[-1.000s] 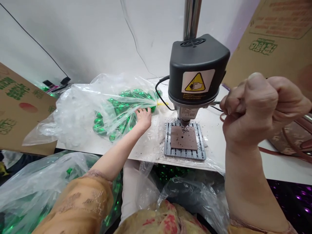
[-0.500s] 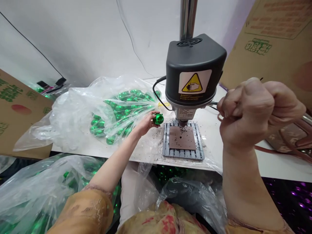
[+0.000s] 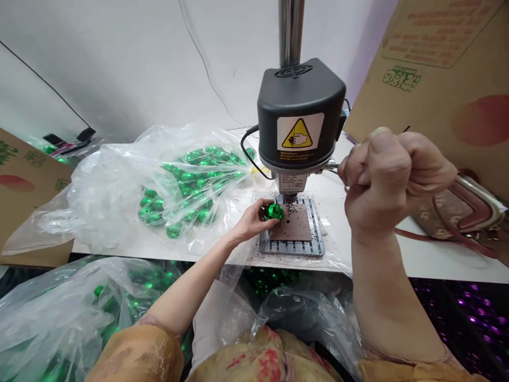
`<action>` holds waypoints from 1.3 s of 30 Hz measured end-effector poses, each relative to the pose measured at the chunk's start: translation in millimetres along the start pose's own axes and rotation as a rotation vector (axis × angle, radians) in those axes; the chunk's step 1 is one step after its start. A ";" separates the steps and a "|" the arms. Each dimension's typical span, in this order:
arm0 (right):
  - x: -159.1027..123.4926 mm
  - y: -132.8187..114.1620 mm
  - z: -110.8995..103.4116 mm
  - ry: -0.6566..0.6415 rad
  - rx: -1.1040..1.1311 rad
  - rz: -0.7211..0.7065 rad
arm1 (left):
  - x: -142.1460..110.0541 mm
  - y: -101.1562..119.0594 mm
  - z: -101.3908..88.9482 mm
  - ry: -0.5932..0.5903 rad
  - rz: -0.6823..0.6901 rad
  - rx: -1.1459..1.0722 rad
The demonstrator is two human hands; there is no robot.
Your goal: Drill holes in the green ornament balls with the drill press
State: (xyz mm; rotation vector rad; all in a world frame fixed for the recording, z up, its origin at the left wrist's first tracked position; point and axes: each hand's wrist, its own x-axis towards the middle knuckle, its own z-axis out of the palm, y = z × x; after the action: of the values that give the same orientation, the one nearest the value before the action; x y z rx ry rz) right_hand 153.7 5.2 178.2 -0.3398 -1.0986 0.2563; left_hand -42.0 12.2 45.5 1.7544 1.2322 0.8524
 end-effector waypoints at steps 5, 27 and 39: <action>0.8 4.7 -2.5 0.006 0.010 -0.020 | 1.9 -1.5 4.2 -0.042 0.045 0.057; -0.5 2.4 -0.5 -0.003 0.011 -0.027 | 6.2 -5.9 46.7 0.081 0.090 0.065; -19.2 8.2 -16.0 -0.023 -0.095 -0.055 | 3.9 -27.1 53.1 0.083 0.120 -0.100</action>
State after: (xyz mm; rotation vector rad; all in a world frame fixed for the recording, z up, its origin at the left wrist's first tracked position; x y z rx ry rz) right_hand 159.6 3.4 152.6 -0.3910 -1.1433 0.1594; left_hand -5.9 8.8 -2.1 1.7410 1.1258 1.0482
